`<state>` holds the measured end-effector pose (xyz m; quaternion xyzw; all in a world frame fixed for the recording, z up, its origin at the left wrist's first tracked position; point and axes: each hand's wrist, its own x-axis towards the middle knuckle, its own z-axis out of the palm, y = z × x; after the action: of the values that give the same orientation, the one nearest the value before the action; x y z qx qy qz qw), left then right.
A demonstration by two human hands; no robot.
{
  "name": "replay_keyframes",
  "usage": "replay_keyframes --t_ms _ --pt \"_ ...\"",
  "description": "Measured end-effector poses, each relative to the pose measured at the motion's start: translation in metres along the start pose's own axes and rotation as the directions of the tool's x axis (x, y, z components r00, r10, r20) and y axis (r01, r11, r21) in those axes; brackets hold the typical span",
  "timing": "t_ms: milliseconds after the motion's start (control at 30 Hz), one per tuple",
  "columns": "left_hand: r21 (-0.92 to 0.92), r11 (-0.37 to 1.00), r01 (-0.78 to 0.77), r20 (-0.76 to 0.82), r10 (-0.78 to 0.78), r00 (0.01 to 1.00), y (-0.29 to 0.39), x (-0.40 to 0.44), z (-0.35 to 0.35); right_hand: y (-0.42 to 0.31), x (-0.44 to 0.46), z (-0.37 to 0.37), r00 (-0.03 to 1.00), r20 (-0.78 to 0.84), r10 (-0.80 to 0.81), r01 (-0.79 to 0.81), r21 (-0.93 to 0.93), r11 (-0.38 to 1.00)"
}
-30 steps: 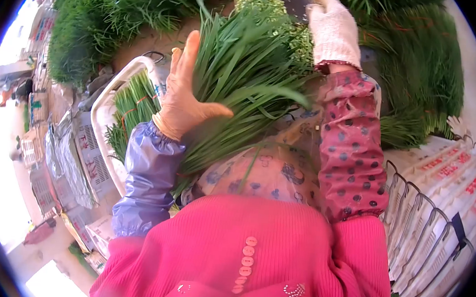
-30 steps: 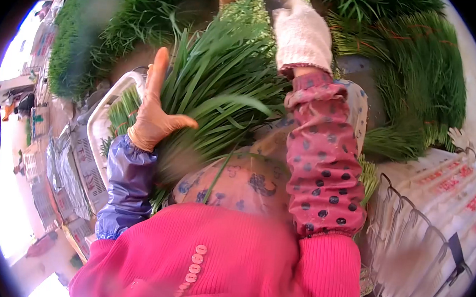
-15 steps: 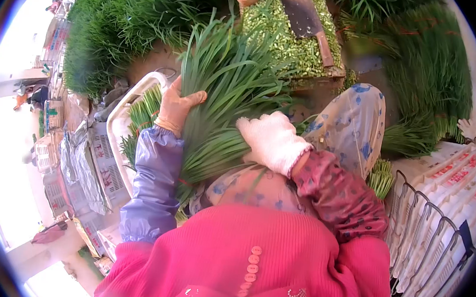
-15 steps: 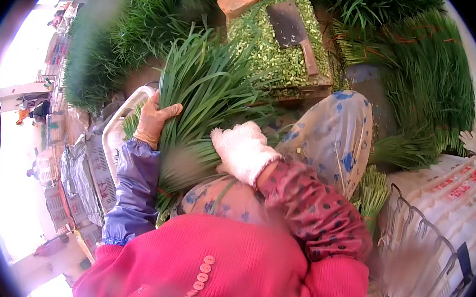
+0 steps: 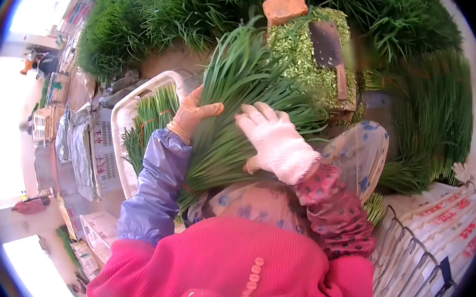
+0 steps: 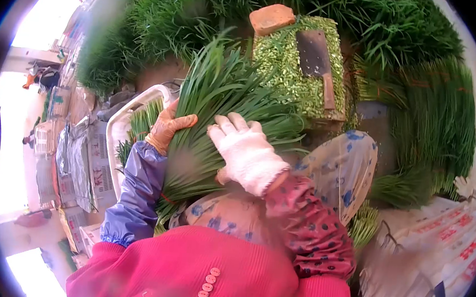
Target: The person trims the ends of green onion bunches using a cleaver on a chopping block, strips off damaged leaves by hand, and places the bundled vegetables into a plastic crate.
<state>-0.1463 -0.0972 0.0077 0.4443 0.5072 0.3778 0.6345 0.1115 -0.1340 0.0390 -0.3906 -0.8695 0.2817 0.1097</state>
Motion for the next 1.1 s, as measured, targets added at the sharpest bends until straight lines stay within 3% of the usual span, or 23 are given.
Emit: replay_keyframes --t_ms 67,100,133,267,333,400,467,667,733,767,800,867,900,1000,1033,1067,1100 --pt "-0.037 0.999 0.013 -0.007 -0.013 1.0 0.0 -0.001 0.001 0.007 0.003 -0.013 0.984 -0.053 0.172 -0.15 0.284 0.947" --pt "-0.01 1.0 0.019 -0.006 -0.019 1.0 0.002 -0.001 0.003 0.011 0.006 -0.008 0.914 -0.287 0.286 -0.179 0.347 0.921" --pt "0.018 1.0 0.024 -0.004 -0.024 1.0 0.003 -0.001 0.006 0.018 0.017 -0.009 0.857 -0.243 0.455 -0.148 0.728 0.669" --pt "-0.04 0.999 -0.003 0.018 0.003 1.0 0.005 -0.001 0.021 0.026 0.046 -0.03 0.765 -0.3 0.57 -0.171 0.759 0.629" --pt "-0.02 1.0 -0.017 0.027 0.017 0.999 0.005 -0.001 0.025 0.041 0.068 -0.022 0.806 -0.042 0.59 -0.271 0.861 0.431" --pt "-0.017 1.0 -0.001 0.023 0.001 1.0 0.009 -0.002 0.027 0.043 0.071 -0.014 0.809 -0.021 0.587 -0.26 0.883 0.391" --pt "-0.015 1.0 0.015 0.017 -0.014 1.0 0.008 -0.003 0.025 0.041 0.073 -0.01 0.77 0.04 0.636 -0.22 0.954 0.206" --pt "-0.13 0.99 0.045 0.088 -0.034 0.996 0.016 -0.001 0.029 0.031 0.058 -0.012 0.769 0.016 0.639 -0.166 0.97 0.176" --pt "-0.156 0.988 0.022 0.093 -0.008 0.996 0.007 0.004 0.024 0.024 0.049 -0.011 0.768 -0.344 0.54 0.181 0.926 0.331" --pt "-0.17 0.985 0.039 0.083 -0.025 0.996 0.004 0.005 0.022 0.016 0.044 -0.013 0.754 -0.377 0.539 0.252 0.922 0.292" --pt "-0.182 0.982 0.056 0.074 -0.043 0.996 0.002 0.006 0.019 0.004 0.036 -0.021 0.754 -0.337 0.564 0.221 0.938 0.266" --pt "-0.175 0.983 0.049 0.076 -0.036 0.996 0.001 0.006 0.021 -0.008 0.026 -0.035 0.814 -0.217 0.539 0.227 0.973 0.049" --pt "-0.14 0.99 0.001 0.052 0.007 0.999 0.001 0.006 0.023 -0.004 0.019 -0.04 0.874 -0.137 0.467 0.189 0.98 -0.066" --pt "-0.058 0.995 -0.079 -0.016 0.078 0.997 -0.001 0.004 0.019 0.015 -0.003 -0.043 0.982 0.006 0.188 0.035 0.976 -0.214" --pt "0.028 0.987 -0.157 -0.056 0.159 0.986 -0.004 0.0 0.016 0.012 -0.01 -0.049 0.957 0.088 0.277 -0.08 0.996 -0.043" --pt "0.118 0.965 -0.234 -0.083 0.244 0.966 -0.004 -0.005 0.013 0.008 -0.014 -0.051 0.956 0.101 0.277 -0.092 0.995 -0.045" --pt "0.45 0.839 -0.304 -0.12 0.394 0.911 0.011 -0.016 0.017 0.005 -0.018 -0.054 0.929 0.084 0.36 -0.136 0.983 0.124"
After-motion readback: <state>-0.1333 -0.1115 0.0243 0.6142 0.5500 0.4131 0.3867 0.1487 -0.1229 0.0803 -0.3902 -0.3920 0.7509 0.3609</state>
